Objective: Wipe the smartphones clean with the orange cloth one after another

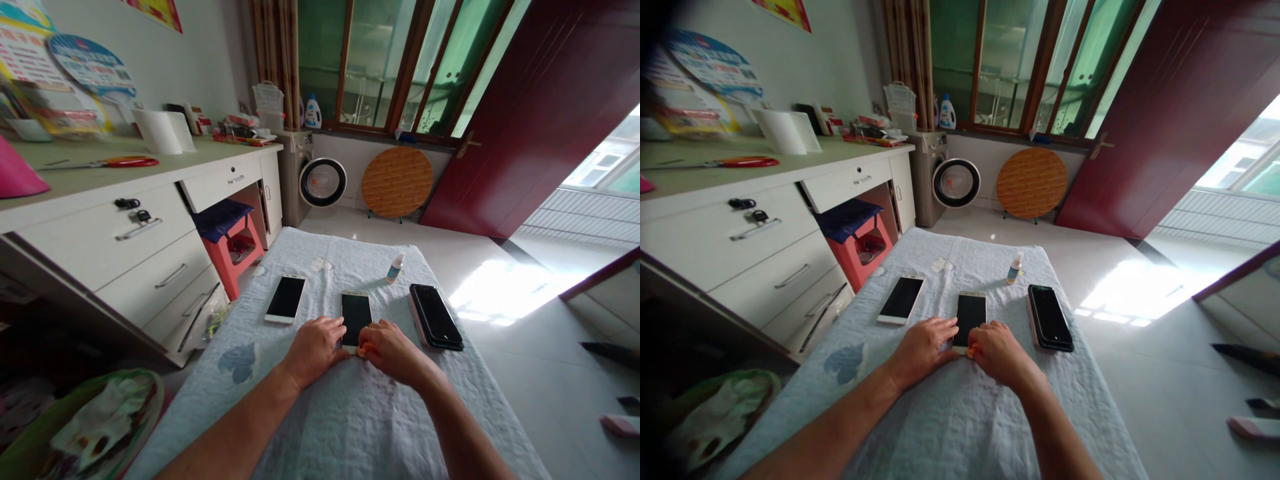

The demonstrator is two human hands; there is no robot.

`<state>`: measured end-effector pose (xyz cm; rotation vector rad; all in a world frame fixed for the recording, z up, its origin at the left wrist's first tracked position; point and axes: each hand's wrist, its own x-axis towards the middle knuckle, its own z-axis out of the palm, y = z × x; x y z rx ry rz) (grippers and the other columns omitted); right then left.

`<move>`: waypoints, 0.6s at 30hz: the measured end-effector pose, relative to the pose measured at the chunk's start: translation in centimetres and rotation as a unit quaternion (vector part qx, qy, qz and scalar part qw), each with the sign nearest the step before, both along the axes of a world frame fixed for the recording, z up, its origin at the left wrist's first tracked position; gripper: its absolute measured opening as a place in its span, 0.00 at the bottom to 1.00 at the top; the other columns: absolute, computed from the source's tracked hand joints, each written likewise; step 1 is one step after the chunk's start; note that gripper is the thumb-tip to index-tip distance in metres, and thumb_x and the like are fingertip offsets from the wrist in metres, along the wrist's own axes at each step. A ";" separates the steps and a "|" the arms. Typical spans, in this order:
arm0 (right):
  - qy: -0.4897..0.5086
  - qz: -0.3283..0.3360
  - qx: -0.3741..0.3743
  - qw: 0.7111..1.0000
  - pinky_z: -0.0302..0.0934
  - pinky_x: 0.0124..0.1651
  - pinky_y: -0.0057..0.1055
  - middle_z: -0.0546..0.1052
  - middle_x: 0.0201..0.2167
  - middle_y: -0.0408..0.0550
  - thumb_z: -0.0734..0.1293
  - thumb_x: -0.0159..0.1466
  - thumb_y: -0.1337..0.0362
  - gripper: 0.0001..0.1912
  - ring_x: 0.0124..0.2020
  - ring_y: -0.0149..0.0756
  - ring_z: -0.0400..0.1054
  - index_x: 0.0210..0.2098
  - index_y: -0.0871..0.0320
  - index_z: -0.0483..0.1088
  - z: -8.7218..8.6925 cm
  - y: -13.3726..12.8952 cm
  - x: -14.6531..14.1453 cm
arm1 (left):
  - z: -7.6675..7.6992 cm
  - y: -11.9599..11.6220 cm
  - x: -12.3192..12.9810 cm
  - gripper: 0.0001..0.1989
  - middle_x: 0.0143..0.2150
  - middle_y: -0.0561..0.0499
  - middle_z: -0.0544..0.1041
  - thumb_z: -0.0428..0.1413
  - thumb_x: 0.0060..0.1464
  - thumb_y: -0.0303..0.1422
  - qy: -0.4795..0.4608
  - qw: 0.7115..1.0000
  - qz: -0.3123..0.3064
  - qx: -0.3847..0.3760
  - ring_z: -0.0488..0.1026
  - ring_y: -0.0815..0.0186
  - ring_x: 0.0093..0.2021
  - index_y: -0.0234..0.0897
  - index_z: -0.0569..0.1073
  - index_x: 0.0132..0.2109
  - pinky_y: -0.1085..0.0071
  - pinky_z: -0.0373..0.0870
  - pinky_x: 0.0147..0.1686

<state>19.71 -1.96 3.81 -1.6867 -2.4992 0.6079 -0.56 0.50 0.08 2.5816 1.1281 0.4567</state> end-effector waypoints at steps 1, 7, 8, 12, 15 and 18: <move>-0.002 -0.003 -0.011 1.000 0.51 0.43 0.29 0.77 0.34 0.45 0.62 0.59 0.68 0.08 0.37 0.35 0.65 0.34 0.55 0.74 0.0 0.1 0.4 | 0.0 -0.1 0.1 0.19 0.57 0.44 0.72 0.60 0.55 0.43 0.003 1.000 0.003 0.004 0.71 0.55 0.54 0.38 0.74 0.50 0.59 0.67 0.53; -0.015 -0.008 -0.036 0.999 0.52 0.40 0.28 0.78 0.33 0.45 0.62 0.56 0.69 0.10 0.37 0.35 0.67 0.34 0.56 0.74 0.3 0.3 2.1 | -0.1 -0.2 0.0 0.19 0.58 0.45 0.72 0.62 0.53 0.39 0.003 1.000 0.005 0.015 0.71 0.55 0.54 0.38 0.74 0.51 0.59 0.67 0.54; -0.017 -0.008 -0.038 0.999 0.52 0.39 0.27 0.78 0.33 0.45 0.62 0.56 0.69 0.10 0.37 0.35 0.67 0.33 0.55 0.74 0.3 0.3 2.1 | -0.1 -0.2 0.0 0.19 0.58 0.45 0.72 0.62 0.53 0.39 0.003 1.000 0.004 0.015 0.71 0.55 0.54 0.38 0.74 0.51 0.59 0.67 0.54; -0.014 -0.024 -0.001 1.000 0.52 0.38 0.27 0.77 0.31 0.45 0.62 0.59 0.68 0.08 0.35 0.34 0.67 0.32 0.55 0.74 -0.1 0.5 1.9 | 0.0 -0.1 -0.1 0.20 0.58 0.44 0.72 0.62 0.53 0.39 0.003 1.000 0.000 0.008 0.70 0.55 0.54 0.38 0.74 0.51 0.59 0.67 0.54; 0.002 -0.056 0.081 0.995 0.52 0.41 0.28 0.76 0.31 0.45 0.61 0.62 0.69 0.09 0.34 0.33 0.66 0.33 0.56 0.73 -1.1 1.2 1.5 | 0.2 -0.1 0.0 0.19 0.58 0.44 0.72 0.61 0.53 0.40 0.000 1.000 -0.003 0.001 0.70 0.54 0.54 0.38 0.74 0.51 0.58 0.66 0.54; 0.009 -0.119 0.150 0.981 0.52 0.44 0.29 0.74 0.32 0.47 0.60 0.64 0.69 0.10 0.36 0.34 0.65 0.34 0.57 0.73 -2.4 2.0 1.0 | 0.3 -0.1 -0.1 0.19 0.58 0.43 0.71 0.61 0.54 0.40 0.001 1.000 -0.004 -0.005 0.70 0.54 0.54 0.38 0.74 0.50 0.58 0.66 0.54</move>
